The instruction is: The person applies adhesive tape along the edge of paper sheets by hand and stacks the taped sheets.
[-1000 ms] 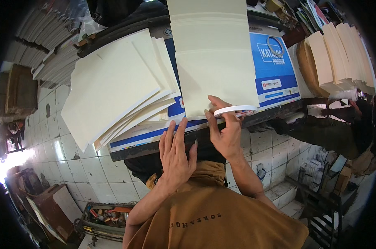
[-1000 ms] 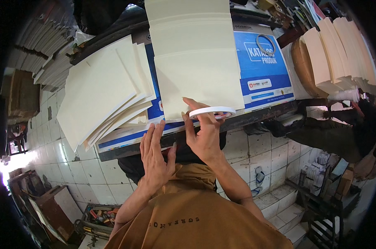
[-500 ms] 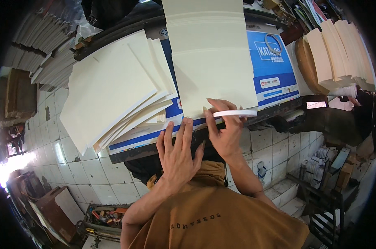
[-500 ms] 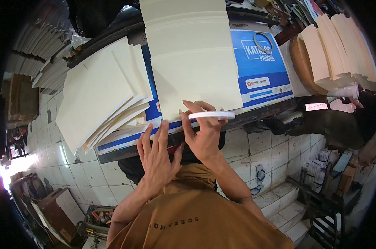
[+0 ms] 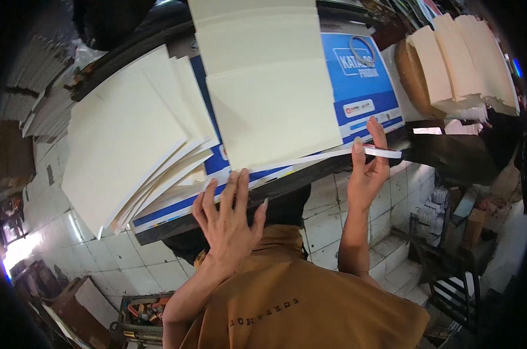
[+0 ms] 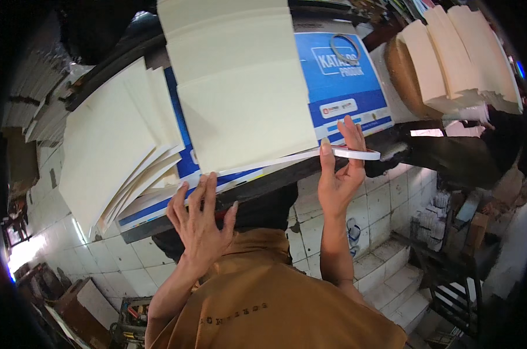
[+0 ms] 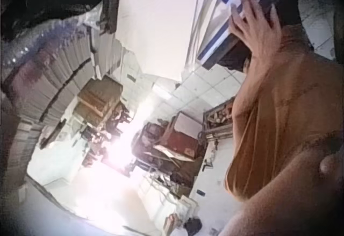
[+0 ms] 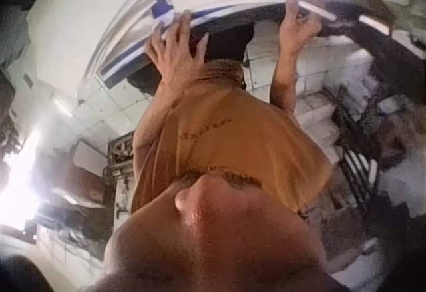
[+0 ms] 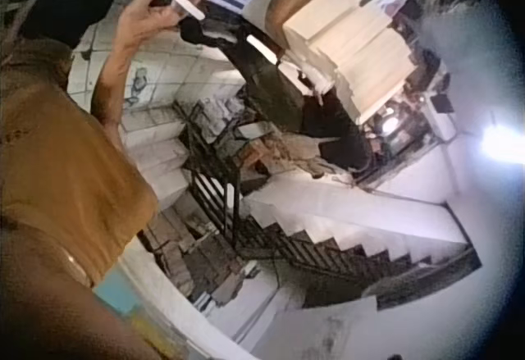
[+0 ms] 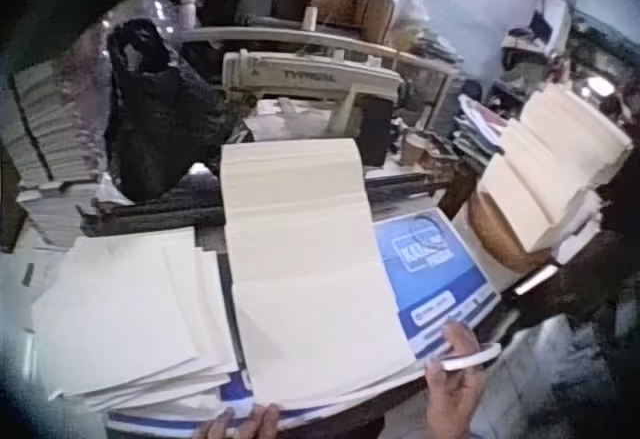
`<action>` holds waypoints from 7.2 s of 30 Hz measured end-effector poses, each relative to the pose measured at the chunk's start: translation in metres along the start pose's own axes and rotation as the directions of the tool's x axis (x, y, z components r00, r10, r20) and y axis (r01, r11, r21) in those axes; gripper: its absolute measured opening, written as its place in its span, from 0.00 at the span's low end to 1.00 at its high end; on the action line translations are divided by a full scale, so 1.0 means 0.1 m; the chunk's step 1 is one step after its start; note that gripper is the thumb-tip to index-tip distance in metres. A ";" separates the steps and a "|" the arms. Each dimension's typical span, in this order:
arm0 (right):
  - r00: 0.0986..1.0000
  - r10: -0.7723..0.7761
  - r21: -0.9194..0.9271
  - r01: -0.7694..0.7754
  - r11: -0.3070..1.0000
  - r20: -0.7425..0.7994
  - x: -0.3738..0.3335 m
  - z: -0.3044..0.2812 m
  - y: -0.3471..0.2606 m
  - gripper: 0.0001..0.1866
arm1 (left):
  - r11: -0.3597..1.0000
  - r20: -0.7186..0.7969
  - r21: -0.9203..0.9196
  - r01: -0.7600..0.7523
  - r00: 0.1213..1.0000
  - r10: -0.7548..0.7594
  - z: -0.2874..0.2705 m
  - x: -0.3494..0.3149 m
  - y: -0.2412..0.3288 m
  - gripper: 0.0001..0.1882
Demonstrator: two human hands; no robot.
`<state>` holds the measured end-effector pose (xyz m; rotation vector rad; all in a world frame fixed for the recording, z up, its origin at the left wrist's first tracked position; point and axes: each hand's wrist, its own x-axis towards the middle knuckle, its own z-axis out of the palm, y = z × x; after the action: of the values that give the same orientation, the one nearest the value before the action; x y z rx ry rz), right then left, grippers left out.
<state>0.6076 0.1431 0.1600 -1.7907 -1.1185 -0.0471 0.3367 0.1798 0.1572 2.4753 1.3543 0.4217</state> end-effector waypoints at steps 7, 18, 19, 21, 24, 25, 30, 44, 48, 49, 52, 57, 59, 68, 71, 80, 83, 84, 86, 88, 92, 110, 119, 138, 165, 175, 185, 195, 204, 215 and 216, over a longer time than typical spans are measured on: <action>0.988 -0.153 -0.228 0.156 0.961 0.032 0.04 0.00 0.38 0.21 | 0.999 0.013 0.046 0.011 1.000 -0.011 0.00 0.00 0.00 0.39; 0.992 -0.081 -0.297 0.106 0.949 0.093 -0.01 0.06 0.39 0.19 | 0.997 0.044 0.070 0.019 0.999 -0.022 0.01 0.00 0.03 0.40; 0.990 -0.102 -0.333 0.129 0.934 0.097 0.01 0.06 0.35 0.18 | 0.997 0.047 0.079 0.019 0.999 -0.023 0.01 0.00 0.03 0.40; 0.988 -0.122 -0.368 0.150 0.917 0.099 0.03 0.07 0.34 0.17 | 0.996 0.058 0.082 0.021 0.998 -0.026 0.01 0.00 0.03 0.40; 0.987 -0.131 -0.361 0.154 0.920 0.087 0.02 0.07 0.34 0.17 | 0.996 0.063 0.086 0.020 0.998 -0.025 0.01 0.00 0.03 0.40; 0.988 -0.122 -0.381 0.149 0.912 0.093 0.03 0.07 0.32 0.17 | 0.996 0.058 0.089 0.018 0.998 -0.023 0.01 0.00 0.03 0.40; 0.988 -0.120 -0.383 0.148 0.912 0.094 0.01 0.08 0.33 0.17 | 0.997 0.058 0.082 0.016 0.998 -0.021 0.02 -0.01 0.02 0.40; 0.982 0.080 -0.068 -0.069 0.995 0.170 -0.20 -0.02 -0.12 0.11 | 0.990 0.106 -0.126 -0.056 0.992 0.070 -0.17 0.50 0.65 0.38; 0.993 0.018 -0.088 -0.007 0.996 0.114 -0.23 -0.04 -0.20 0.10 | 0.970 0.050 -0.104 -0.222 0.972 0.228 0.27 0.85 0.87 0.33; 0.995 -0.007 -0.135 0.020 0.991 0.095 -0.23 -0.08 -0.21 0.12 | 0.973 0.074 -0.120 -0.197 0.976 0.206 0.41 0.91 0.87 0.31; 0.999 0.004 -0.143 0.001 0.990 0.033 -0.30 -0.13 -0.06 0.17 | 0.981 0.097 -0.026 -0.195 0.976 0.196 0.57 0.93 0.88 0.31; 1.000 -0.006 -0.220 0.007 0.976 0.006 -0.30 -0.13 0.07 0.19 | 0.988 0.088 -0.022 -0.154 0.984 0.155 0.58 0.93 0.99 0.33; 1.000 0.014 -0.100 -0.013 0.995 0.011 -0.31 -0.11 0.10 0.19 | 0.990 0.097 -0.025 -0.136 0.986 0.138 0.57 0.93 1.01 0.34; 0.981 -0.139 -0.106 0.154 0.982 0.133 -0.45 -0.30 -0.18 0.22 | 0.991 0.105 -0.030 -0.131 0.986 0.133 0.56 0.95 0.94 0.35; 0.975 -0.216 0.085 0.219 0.972 -0.040 -0.49 -0.57 -0.21 0.11 | 0.992 0.095 0.007 -0.124 0.988 0.123 0.56 0.95 0.92 0.35; 0.863 0.499 0.705 -0.302 0.642 -0.085 -0.59 -0.91 0.07 0.15 | 0.861 -0.113 -0.326 -0.390 0.921 0.374 0.25 0.45 0.79 0.29; 0.875 0.484 0.779 -0.325 0.536 0.032 -0.55 -0.87 0.02 0.16 | 0.673 -0.413 -0.660 -0.335 0.909 0.047 -0.59 0.88 0.66 0.24; 0.877 0.478 0.783 -0.325 0.530 0.040 -0.53 -0.84 -0.02 0.16 | 0.681 -0.516 -0.622 -0.386 0.857 0.014 -0.82 0.88 0.51 0.23; 0.857 0.511 0.712 -0.321 0.624 -0.062 -0.52 -0.81 -0.06 0.16 | 0.706 -0.692 -0.533 -0.466 0.720 -0.047 -1.20 0.89 0.24 0.20; 0.883 0.463 0.703 -0.278 0.655 -0.082 -0.57 -0.82 -0.01 0.16 | 0.651 -0.763 -0.513 -0.559 0.644 -0.048 -1.61 0.93 0.12 0.19; 0.889 0.458 0.708 -0.309 0.634 -0.022 -0.50 -0.65 -0.08 0.15 | 0.972 -0.844 0.044 -0.229 0.513 0.159 -1.38 0.94 -0.30 0.18; 0.970 0.218 0.400 -0.159 0.903 -0.106 -0.38 -0.28 -0.32 0.10 | 0.993 -0.015 0.020 -0.119 0.993 0.119 0.30 1.03 0.27 0.35; 0.932 -0.128 0.257 0.039 0.966 0.340 -0.27 0.53 -0.66 0.21 | 0.926 -0.155 -0.370 -0.076 0.988 0.020 -0.03 0.20 0.02 0.34; 0.909 -0.138 0.098 0.107 0.989 0.394 -0.46 0.81 -0.93 0.24 | 0.952 -0.334 -0.268 -0.147 0.941 0.051 0.18 -0.04 -0.20 0.34; 0.993 -0.083 -0.188 0.096 0.977 0.080 0.04 -0.06 0.35 0.16 | 0.998 -0.109 -0.042 -0.040 0.993 0.035 0.07 0.02 -0.07 0.31; 0.979 -0.171 -0.262 0.195 0.945 0.114 0.04 -0.03 0.41 0.16 | 0.999 -0.114 -0.024 -0.042 0.993 0.039 0.10 0.01 -0.07 0.31; 0.983 -0.131 -0.299 0.165 0.940 0.130 -0.03 -0.04 0.36 0.14 | 0.999 0.002 0.050 -0.009 1.000 0.009 0.00 0.09 0.12 0.36; 0.993 -0.005 -0.104 0.018 0.994 0.119 -0.36 0.05 -0.06 0.14 | 0.975 0.013 -0.133 -0.179 0.983 0.182 0.49 0.74 0.77 0.37; 0.992 -0.042 -0.211 0.065 0.975 0.115 -0.37 -0.06 -0.01 0.15 | 0.993 0.029 -0.074 -0.089 0.995 0.091 0.56 0.76 0.94 0.38; 0.965 -0.220 0.087 0.233 0.969 -0.143 -0.53 -0.55 -0.20 0.06 | 0.988 0.089 -0.060 -0.144 0.985 0.149 0.48 0.67 0.91 0.40; 0.968 -0.152 0.143 0.182 0.973 -0.201 -0.50 -0.58 -0.16 0.05 | 0.978 0.146 -0.068 -0.196 0.968 0.204 0.44 0.61 0.89 0.40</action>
<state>0.5929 0.0681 0.1773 -1.5129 -1.1020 -0.2180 0.4535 0.1809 0.1582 2.5515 1.0258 0.2998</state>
